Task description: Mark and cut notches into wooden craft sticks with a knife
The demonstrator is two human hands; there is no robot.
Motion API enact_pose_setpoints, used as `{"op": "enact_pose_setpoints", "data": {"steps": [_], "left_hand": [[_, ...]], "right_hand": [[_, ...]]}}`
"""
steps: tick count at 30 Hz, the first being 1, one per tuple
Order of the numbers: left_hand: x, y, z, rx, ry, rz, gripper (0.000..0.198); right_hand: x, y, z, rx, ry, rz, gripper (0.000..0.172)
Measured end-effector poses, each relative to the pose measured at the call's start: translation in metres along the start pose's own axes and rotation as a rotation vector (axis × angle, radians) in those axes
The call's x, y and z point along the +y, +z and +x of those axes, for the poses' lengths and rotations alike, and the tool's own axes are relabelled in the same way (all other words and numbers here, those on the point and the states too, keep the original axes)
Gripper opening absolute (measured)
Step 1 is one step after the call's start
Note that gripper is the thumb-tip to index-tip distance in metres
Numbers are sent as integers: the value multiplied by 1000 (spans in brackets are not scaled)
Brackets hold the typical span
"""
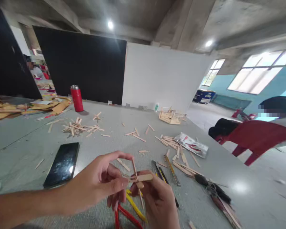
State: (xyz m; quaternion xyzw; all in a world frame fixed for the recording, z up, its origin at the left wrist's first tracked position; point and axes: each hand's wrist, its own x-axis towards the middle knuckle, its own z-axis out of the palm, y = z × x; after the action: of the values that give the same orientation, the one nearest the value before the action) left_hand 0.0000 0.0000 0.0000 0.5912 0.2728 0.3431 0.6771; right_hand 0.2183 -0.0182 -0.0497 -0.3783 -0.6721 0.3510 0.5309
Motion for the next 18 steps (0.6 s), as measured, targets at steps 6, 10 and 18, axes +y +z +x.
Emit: {"op": "enact_pose_setpoints", "data": {"steps": [6, 10, 18], "left_hand": [[4, 3, -4, -34, -28, 2, 54], [4, 5, -6, -28, -24, -3, 55], [5, 6, -7, -34, -36, -47, 62]], "right_hand": [[-6, 3, 0, -9, -127, -171, 17], [-5, 2, -2, 12, -225, -230, 23], [-3, 0, -7, 67, -232, -321, 27]]}}
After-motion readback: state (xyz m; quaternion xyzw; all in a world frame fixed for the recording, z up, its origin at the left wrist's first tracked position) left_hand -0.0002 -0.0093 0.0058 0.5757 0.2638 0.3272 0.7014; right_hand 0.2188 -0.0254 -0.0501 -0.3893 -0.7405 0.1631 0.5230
